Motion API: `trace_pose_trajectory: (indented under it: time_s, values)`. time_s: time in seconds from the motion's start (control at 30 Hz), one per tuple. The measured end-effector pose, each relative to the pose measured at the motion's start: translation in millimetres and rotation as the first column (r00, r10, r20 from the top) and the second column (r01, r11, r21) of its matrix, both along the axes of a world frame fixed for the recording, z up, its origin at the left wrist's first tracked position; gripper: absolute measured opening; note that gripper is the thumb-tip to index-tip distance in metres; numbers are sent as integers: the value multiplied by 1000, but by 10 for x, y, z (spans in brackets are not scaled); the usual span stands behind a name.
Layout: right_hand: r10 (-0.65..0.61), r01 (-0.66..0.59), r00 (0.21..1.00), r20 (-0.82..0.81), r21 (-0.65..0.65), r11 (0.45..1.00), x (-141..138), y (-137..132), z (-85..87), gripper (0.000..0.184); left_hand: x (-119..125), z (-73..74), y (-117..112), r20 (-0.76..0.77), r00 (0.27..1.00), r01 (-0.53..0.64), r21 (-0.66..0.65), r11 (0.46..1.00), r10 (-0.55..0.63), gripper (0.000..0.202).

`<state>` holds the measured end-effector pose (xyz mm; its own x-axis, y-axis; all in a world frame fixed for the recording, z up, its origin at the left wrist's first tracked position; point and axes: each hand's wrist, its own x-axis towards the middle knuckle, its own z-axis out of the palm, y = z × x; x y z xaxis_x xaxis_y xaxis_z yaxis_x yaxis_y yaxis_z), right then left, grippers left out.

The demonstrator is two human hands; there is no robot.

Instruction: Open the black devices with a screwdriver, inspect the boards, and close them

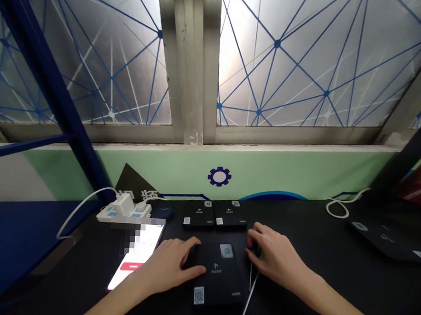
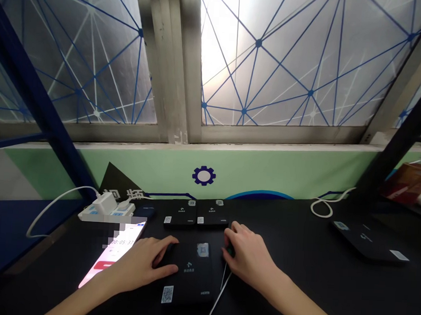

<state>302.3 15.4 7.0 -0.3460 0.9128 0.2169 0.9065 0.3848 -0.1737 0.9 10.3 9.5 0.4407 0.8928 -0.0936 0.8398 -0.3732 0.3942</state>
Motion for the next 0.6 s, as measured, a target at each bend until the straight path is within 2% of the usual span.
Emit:
trace_pose_trajectory:
  time_s: [0.27, 0.4, 0.5, 0.6]
  values:
    - [30, -30, 1000, 5, -51, 998, 14, -18, -10, 15, 5, -15, 4, 9, 1000, 5, 10, 1000, -5, 55]
    - [127, -128, 992, -14, -110, 986, 55, -12, 68, 19, 8, -10, 0, 15, 1000, 11, 4, 1000, -11, 56]
    - [230, -233, 972, -40, -175, 956, 111, -4, 133, 21, 13, 2, -4, 11, 1000, 2, 7, 1000, -2, 56]
    - [279, -284, 959, -53, -210, 936, 155, -5, 183, 20, 18, 8, -5, 4, 1000, 2, 6, 1000, -2, 55]
